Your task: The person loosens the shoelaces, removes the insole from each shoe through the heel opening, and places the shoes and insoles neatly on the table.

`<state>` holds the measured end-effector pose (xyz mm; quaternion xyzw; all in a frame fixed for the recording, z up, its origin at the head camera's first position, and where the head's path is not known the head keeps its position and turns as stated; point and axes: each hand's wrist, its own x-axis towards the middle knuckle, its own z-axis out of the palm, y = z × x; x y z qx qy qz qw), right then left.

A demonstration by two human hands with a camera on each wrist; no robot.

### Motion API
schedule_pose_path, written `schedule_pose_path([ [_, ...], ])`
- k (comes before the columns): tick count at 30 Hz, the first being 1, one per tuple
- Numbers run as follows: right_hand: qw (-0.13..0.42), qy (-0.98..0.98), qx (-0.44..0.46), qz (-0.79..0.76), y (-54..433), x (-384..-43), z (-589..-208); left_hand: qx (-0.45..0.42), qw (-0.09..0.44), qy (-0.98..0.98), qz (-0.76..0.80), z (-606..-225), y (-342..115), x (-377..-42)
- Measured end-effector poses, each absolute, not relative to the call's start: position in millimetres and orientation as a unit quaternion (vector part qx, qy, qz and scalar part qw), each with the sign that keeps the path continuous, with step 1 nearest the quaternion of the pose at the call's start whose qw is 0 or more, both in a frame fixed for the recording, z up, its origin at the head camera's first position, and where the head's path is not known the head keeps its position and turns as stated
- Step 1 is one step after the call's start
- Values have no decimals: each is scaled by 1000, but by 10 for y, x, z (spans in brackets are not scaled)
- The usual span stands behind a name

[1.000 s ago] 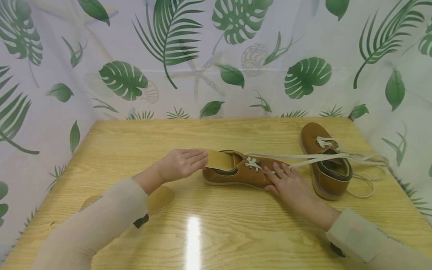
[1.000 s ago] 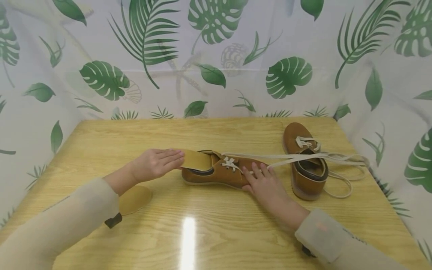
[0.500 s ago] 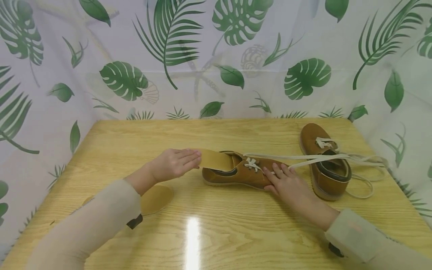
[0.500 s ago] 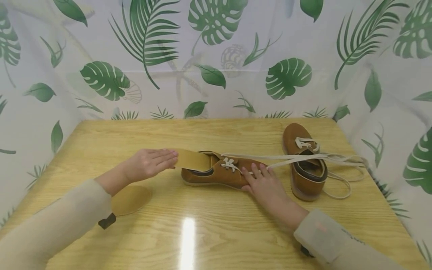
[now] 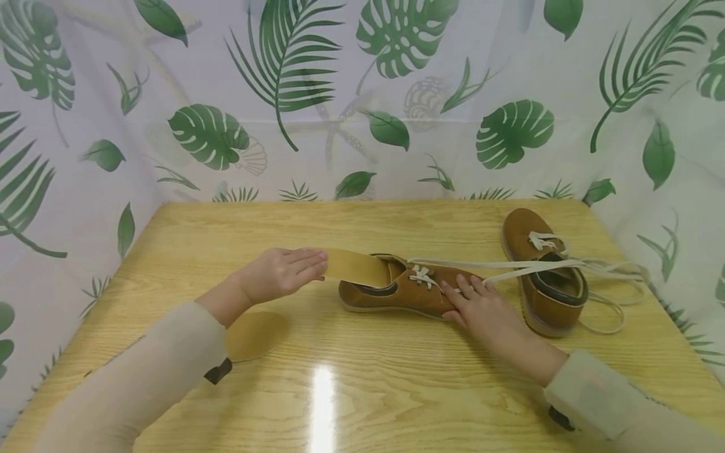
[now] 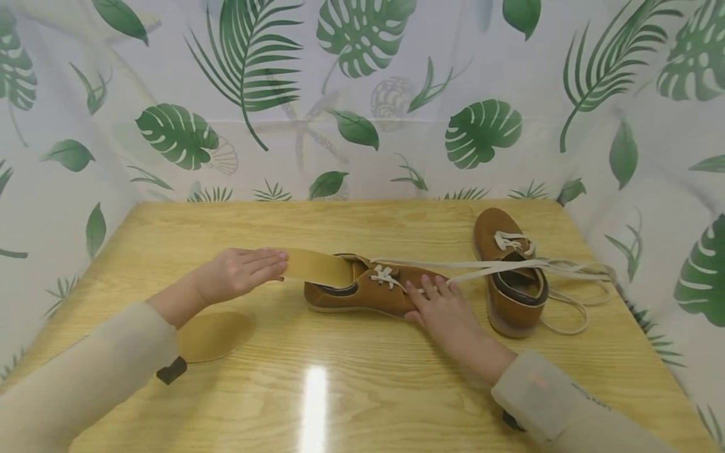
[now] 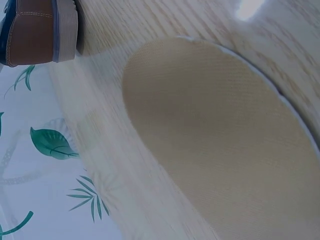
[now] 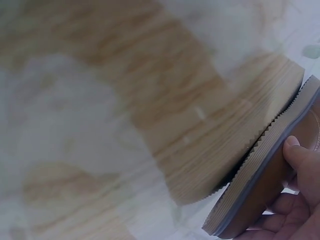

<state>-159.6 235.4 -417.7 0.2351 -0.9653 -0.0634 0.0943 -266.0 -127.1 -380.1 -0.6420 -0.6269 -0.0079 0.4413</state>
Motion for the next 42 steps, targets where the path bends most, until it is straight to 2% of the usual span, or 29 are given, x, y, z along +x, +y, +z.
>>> schedule_pose_path([
  [11, 97, -965, 234, -64, 2349, -1594, -4180, -643, 421, -640, -25, -3759, -1419, -2649],
  [42, 103, -963, 241, -66, 2335, -1609, -4146, -611, 454, -648, -23, -3630, -1919, -2602],
])
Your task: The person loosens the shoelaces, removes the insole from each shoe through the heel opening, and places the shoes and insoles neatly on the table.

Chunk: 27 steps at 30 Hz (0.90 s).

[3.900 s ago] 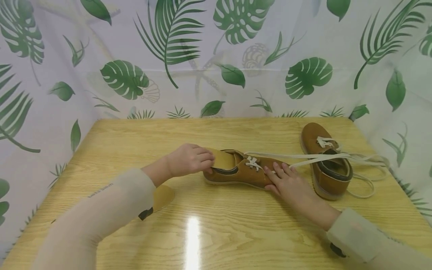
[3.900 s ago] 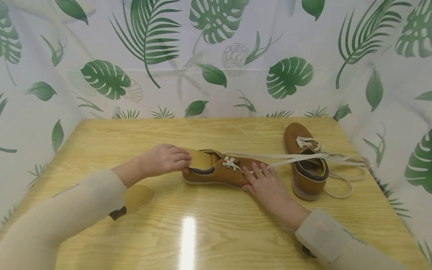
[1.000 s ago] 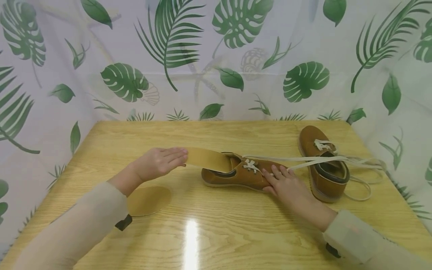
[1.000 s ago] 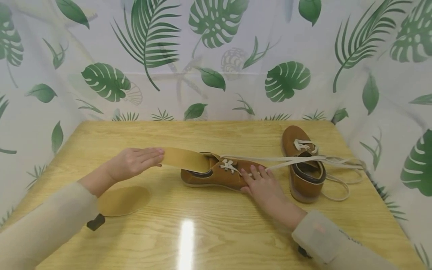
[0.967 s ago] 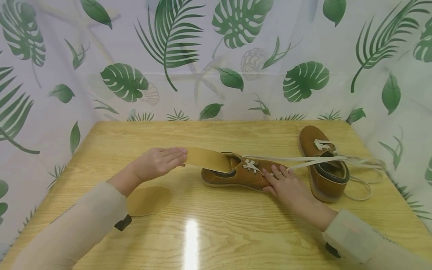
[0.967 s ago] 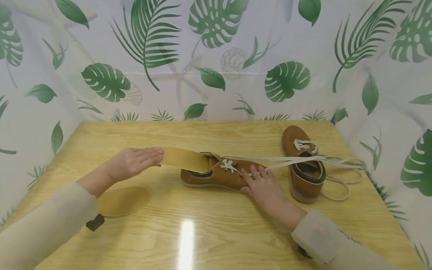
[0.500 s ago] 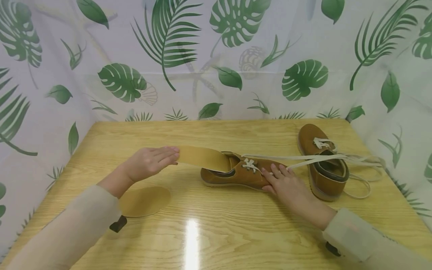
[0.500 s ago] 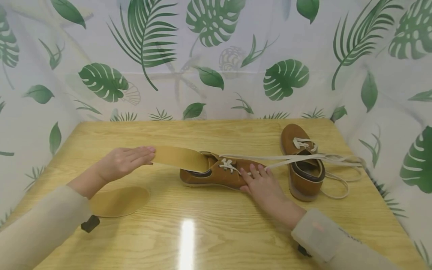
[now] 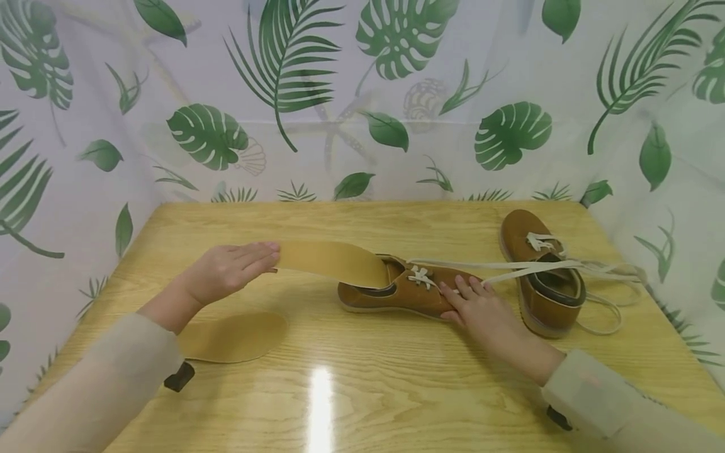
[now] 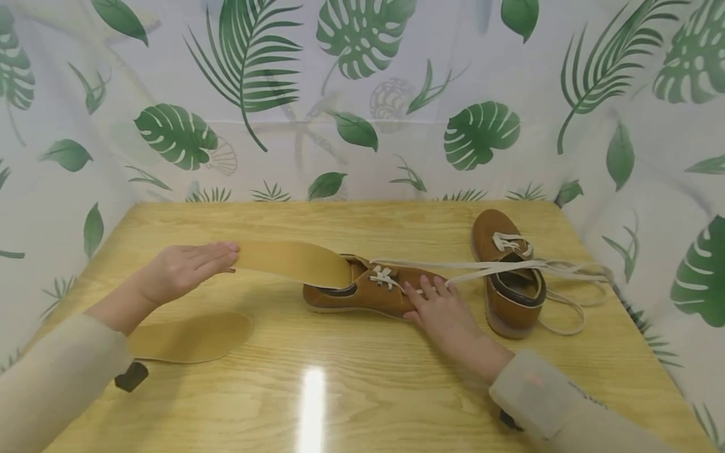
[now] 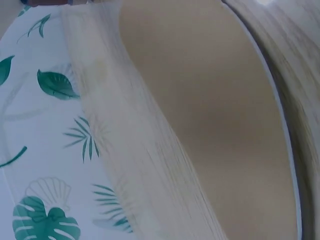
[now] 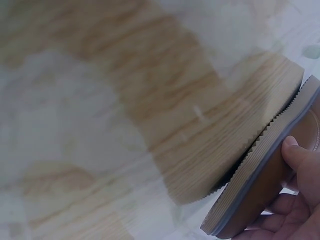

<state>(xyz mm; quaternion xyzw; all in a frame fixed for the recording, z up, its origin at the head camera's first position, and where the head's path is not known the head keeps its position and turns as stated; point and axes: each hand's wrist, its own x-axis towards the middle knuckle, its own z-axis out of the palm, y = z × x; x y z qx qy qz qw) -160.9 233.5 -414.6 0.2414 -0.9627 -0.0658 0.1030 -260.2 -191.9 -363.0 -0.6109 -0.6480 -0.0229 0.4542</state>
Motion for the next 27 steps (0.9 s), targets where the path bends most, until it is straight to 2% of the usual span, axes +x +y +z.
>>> schedule_pose_path([
  [13, 117, -960, 248, -64, 2361, -1603, -4182, -593, 472, -652, -43, -3569, -2240, -2625],
  [27, 120, -959, 244, -73, 2340, -1602, -4189, -574, 422, -699, -64, -3750, -2723, -2510],
])
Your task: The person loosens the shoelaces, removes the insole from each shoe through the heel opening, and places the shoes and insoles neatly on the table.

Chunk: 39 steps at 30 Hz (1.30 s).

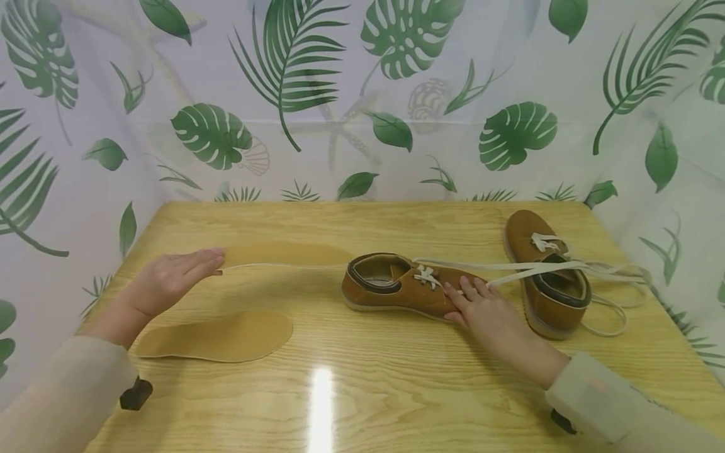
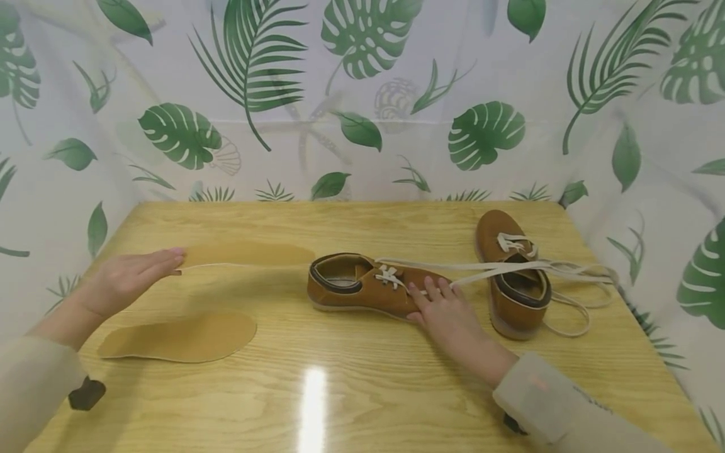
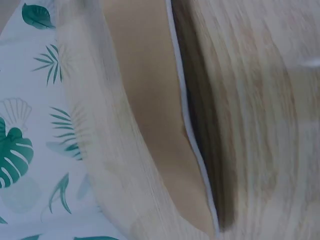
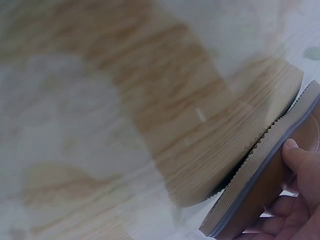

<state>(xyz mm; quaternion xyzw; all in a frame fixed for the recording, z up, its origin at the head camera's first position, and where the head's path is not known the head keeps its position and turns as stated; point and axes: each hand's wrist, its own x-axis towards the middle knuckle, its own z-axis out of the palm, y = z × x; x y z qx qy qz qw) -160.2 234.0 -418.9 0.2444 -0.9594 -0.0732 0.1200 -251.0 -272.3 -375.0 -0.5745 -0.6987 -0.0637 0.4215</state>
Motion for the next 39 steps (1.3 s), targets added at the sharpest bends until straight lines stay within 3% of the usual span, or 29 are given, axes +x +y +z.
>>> schedule_pose_path([
  [9, 124, -960, 242, -72, 2329, -1609, -4183, -575, 409, -707, -44, -3853, -3020, -2515],
  [20, 110, -962, 237, -76, 2324, -1602, -4166, -587, 342, -734, 2, -3963, -3320, -2522],
  [31, 94, -965, 233, -76, 2316, -1586, -4138, -518, 118, -832, 161, -3930, -3398, -2410],
  [39, 84, -967, 229, -74, 2308, -1583, -4133, -451, 36, -877, 164, -3957, -3434, -2366],
])
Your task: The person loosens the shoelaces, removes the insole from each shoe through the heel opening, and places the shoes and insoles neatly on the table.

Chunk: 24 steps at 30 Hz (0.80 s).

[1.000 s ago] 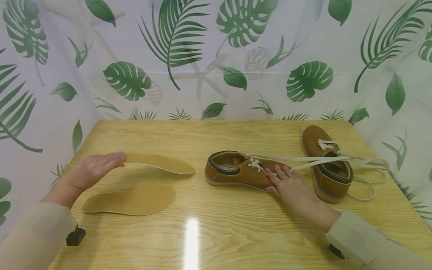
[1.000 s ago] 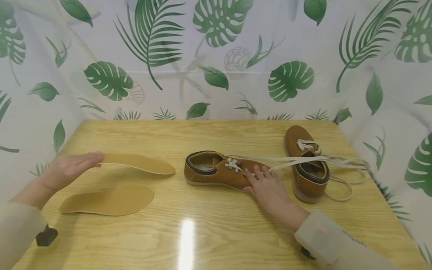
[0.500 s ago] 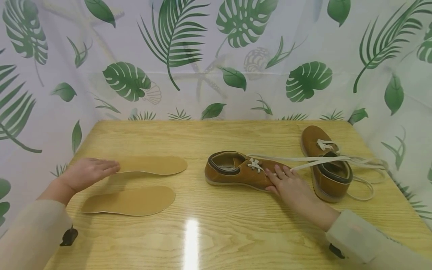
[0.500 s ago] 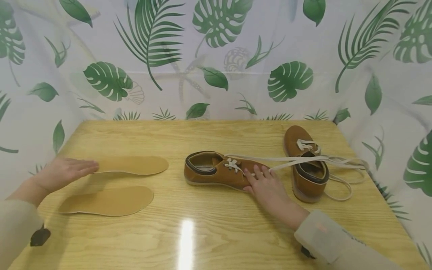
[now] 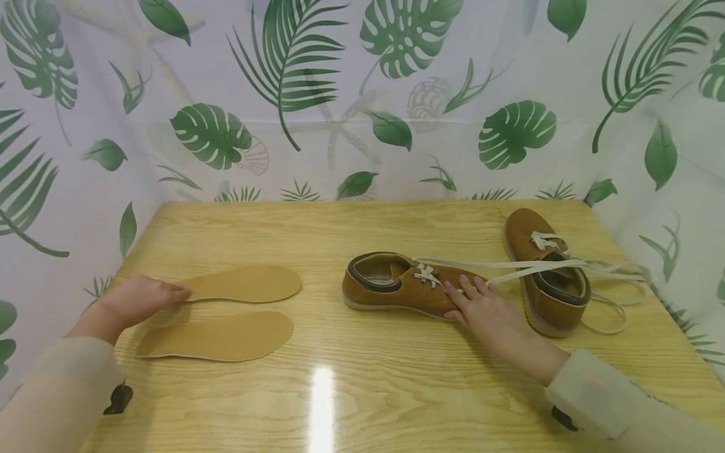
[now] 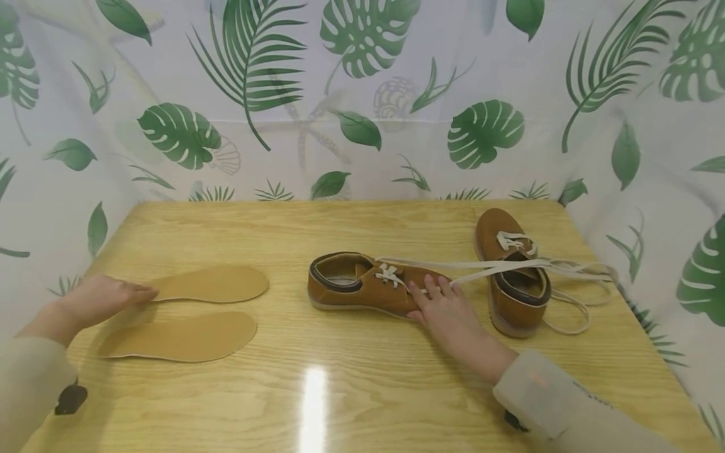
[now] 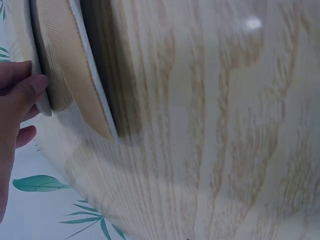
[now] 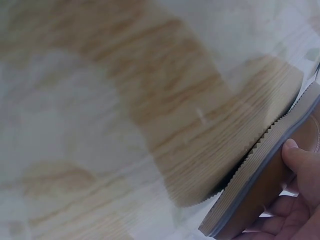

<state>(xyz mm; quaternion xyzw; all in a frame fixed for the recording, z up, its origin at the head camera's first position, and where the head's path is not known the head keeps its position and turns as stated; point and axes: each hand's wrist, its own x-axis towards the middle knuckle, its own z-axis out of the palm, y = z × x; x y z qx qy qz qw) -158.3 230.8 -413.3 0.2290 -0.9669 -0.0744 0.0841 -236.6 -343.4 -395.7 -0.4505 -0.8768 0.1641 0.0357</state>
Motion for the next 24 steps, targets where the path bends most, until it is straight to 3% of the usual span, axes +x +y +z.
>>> schedule_pose_path([
  [12, 87, -965, 235, -75, 2313, -1592, -4126, -381, -47, -921, 63, -3912, -3299, -2459],
  [20, 110, -961, 239, -85, 2317, -1597, -4161, -428, 19, -901, 70, -3886, -3166, -2528],
  [24, 110, -962, 237, -83, 2332, -1594, -4164, -427, 20, -902, 59, -3820, -3016, -2581],
])
